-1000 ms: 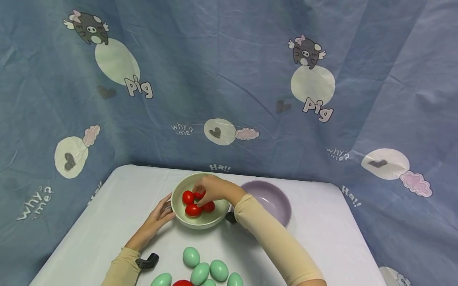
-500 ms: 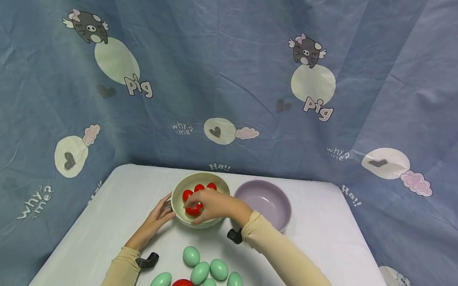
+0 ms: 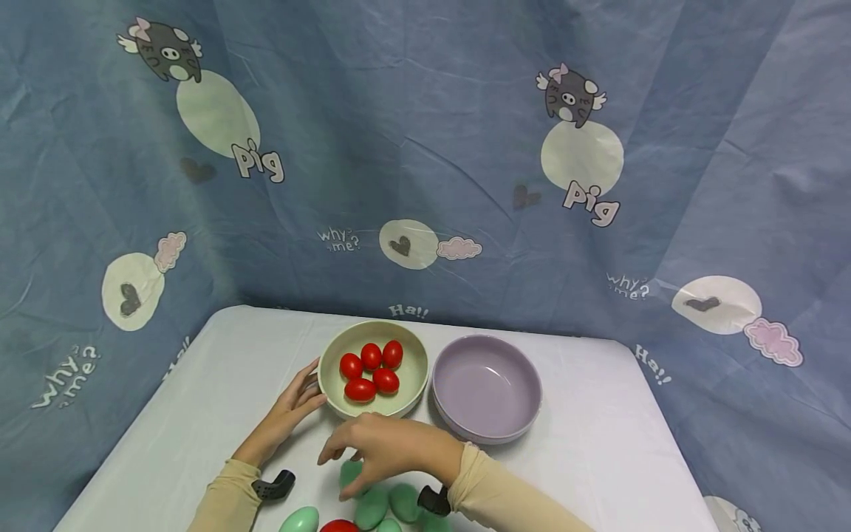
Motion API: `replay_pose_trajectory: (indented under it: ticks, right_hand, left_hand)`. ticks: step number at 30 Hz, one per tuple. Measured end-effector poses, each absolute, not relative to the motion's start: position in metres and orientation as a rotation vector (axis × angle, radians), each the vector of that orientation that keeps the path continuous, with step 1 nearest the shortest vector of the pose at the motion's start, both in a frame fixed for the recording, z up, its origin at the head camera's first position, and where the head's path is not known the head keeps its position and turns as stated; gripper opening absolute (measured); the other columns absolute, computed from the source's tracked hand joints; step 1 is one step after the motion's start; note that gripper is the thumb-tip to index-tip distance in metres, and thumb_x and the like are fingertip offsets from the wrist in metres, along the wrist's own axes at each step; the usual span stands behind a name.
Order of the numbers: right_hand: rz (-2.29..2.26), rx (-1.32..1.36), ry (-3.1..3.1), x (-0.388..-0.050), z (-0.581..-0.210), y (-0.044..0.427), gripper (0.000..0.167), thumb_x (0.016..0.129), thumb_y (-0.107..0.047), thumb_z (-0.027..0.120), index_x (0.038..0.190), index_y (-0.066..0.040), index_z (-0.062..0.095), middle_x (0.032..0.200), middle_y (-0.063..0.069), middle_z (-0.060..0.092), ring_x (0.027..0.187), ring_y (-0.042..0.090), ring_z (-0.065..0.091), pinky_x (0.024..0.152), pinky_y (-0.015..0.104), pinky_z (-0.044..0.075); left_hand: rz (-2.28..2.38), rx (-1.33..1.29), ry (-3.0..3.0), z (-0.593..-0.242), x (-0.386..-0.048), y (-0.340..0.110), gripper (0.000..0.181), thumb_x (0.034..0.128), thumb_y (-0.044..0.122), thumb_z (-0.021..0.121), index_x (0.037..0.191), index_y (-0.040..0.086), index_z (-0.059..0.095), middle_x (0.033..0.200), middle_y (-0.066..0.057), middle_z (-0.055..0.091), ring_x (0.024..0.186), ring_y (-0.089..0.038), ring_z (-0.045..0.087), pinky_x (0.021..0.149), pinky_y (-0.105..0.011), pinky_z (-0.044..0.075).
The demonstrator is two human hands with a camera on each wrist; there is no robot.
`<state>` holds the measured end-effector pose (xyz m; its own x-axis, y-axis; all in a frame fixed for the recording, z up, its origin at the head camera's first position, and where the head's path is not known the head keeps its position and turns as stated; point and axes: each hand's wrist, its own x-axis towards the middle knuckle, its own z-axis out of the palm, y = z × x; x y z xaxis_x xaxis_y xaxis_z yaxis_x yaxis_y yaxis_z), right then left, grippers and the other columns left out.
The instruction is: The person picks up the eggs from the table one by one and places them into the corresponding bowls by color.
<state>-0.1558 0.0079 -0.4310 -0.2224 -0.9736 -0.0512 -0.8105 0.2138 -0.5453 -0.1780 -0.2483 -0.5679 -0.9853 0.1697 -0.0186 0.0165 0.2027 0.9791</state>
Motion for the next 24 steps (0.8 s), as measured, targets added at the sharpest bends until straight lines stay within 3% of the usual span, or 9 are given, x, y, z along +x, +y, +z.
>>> replay_pose_trajectory:
  ticks: [13, 20, 24]
  right_hand:
    - [-0.444, -1.782, 2.000, -0.116, -0.467, 0.001, 0.038, 0.088, -0.026, 0.084, 0.124, -0.019, 0.073, 0.113, -0.013, 0.075, 0.098, -0.017, 0.058, 0.091, -0.003, 0.043]
    - [-0.342, -1.868, 2.062, -0.103, -0.477, 0.000, 0.021, 0.089, -0.022, 0.079, 0.108, -0.031, 0.074, 0.093, -0.028, 0.066, 0.084, -0.022, 0.050, 0.085, -0.004, 0.041]
    - [-0.288, -1.937, 2.051, -0.098, -0.481, -0.002, 0.015, 0.091, -0.028, 0.077, 0.105, -0.032, 0.074, 0.089, -0.027, 0.062, 0.081, -0.021, 0.048, 0.081, -0.004, 0.042]
  left_hand:
    - [1.891, 0.116, 2.343, -0.566, -0.178, -0.246, 0.081, 0.1004, 0.035, 0.068, 0.165, 0.032, 0.019, 0.168, -0.015, 0.033, 0.151, -0.035, 0.042, 0.122, -0.053, 0.039]
    - [1.897, 0.134, 2.338, -0.566, -0.179, -0.247, 0.079, 0.1012, 0.033, 0.067, 0.165, 0.031, 0.020, 0.168, -0.014, 0.033, 0.151, -0.035, 0.042, 0.122, -0.052, 0.039]
    - [1.897, 0.131, 2.341, -0.566, -0.178, -0.246, 0.080, 0.1011, 0.034, 0.067, 0.165, 0.031, 0.019, 0.168, -0.015, 0.033, 0.151, -0.036, 0.042, 0.121, -0.053, 0.039]
